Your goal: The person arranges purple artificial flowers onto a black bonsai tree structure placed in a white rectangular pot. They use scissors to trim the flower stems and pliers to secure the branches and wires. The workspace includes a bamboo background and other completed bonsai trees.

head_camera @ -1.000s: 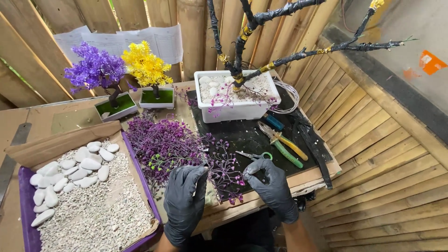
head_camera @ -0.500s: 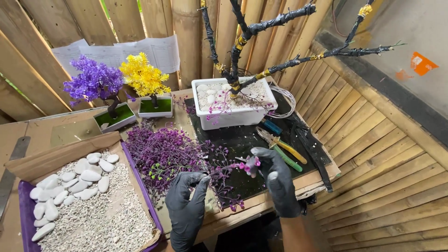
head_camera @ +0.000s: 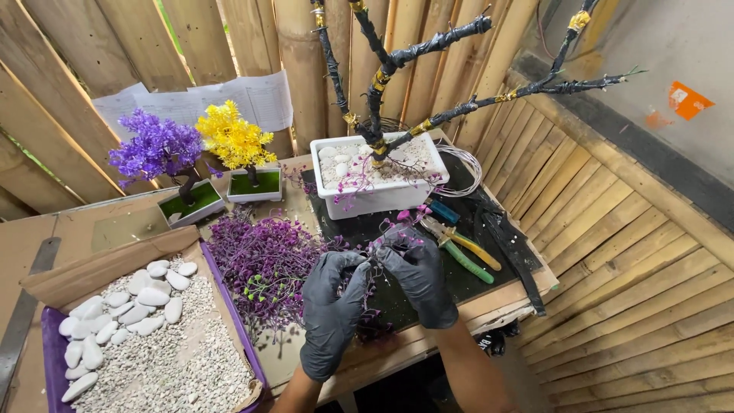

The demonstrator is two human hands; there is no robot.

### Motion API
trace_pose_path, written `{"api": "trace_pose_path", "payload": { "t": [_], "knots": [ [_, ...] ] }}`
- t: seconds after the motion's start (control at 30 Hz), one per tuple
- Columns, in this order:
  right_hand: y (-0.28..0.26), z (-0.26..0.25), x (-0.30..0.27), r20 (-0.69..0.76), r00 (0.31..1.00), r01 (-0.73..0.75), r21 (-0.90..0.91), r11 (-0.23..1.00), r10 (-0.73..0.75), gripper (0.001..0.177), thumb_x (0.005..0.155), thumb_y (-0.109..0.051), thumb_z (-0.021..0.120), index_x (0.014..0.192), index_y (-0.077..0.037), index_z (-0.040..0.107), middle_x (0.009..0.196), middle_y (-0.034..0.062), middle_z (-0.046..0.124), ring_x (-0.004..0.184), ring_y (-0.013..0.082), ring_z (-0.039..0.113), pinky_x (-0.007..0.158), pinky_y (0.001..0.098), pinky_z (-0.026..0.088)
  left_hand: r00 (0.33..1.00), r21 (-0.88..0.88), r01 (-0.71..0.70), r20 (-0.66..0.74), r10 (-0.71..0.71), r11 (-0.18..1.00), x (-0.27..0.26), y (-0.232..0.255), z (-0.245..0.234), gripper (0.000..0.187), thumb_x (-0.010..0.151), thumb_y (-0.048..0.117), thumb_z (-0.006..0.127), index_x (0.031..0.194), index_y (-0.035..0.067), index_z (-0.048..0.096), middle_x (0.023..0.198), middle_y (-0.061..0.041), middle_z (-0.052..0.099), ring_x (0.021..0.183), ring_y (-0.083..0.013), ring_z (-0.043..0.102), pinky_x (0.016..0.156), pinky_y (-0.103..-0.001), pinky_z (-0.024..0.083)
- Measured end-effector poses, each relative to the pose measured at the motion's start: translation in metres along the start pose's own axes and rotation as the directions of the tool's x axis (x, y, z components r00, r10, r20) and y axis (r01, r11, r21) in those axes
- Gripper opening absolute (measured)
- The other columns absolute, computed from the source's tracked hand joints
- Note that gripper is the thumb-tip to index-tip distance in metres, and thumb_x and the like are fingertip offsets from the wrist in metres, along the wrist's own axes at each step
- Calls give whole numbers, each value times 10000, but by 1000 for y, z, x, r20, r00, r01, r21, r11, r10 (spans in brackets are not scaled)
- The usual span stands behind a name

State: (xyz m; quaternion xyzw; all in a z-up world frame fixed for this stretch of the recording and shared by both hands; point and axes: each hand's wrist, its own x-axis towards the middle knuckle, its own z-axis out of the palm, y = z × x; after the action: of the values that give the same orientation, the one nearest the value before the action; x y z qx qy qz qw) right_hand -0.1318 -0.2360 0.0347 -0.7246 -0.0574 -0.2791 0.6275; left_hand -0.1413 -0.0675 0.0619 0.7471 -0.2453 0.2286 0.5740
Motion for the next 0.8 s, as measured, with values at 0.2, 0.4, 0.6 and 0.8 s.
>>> {"api": "trace_pose_path", "payload": {
  "t": [0.2,0.4,0.6,0.8],
  "knots": [
    [16,-10,20,13,994,105,-22,994,-105,215,894,-6,744,1098,-35,682,1003,95,740,941,221,730,907,376,641,998,0,-45,39,45,999,23,17,4,65,931,92,682,996,102,680,940,-34,675,861,-187,641,766,-320,505],
    [6,-5,38,-151,987,47,-110,993,-64,260,763,-9,885,988,-2,755,869,167,767,864,298,767,740,380,648,999,-29,-46,6,46,999,54,5,15,79,925,106,705,1003,112,706,888,-182,684,878,-432,669,766,-488,549],
    [-28,3,71,-291,957,-107,-354,929,0,282,756,-193,920,968,-76,776,949,128,794,986,262,751,1000,377,564,975,78,-194,121,184,978,101,-27,30,98,916,164,720,1007,176,688,866,-114,663,859,-378,659,759,-470,564],
    [-82,3,111,-410,911,-78,-83,994,37,114,860,-132,854,915,-89,764,863,95,792,848,184,754,867,314,570,999,-231,4,-42,-14,973,152,10,4,115,955,69,685,1054,117,718,879,-86,708,835,-225,683,795,-373,571]
  ]
}}
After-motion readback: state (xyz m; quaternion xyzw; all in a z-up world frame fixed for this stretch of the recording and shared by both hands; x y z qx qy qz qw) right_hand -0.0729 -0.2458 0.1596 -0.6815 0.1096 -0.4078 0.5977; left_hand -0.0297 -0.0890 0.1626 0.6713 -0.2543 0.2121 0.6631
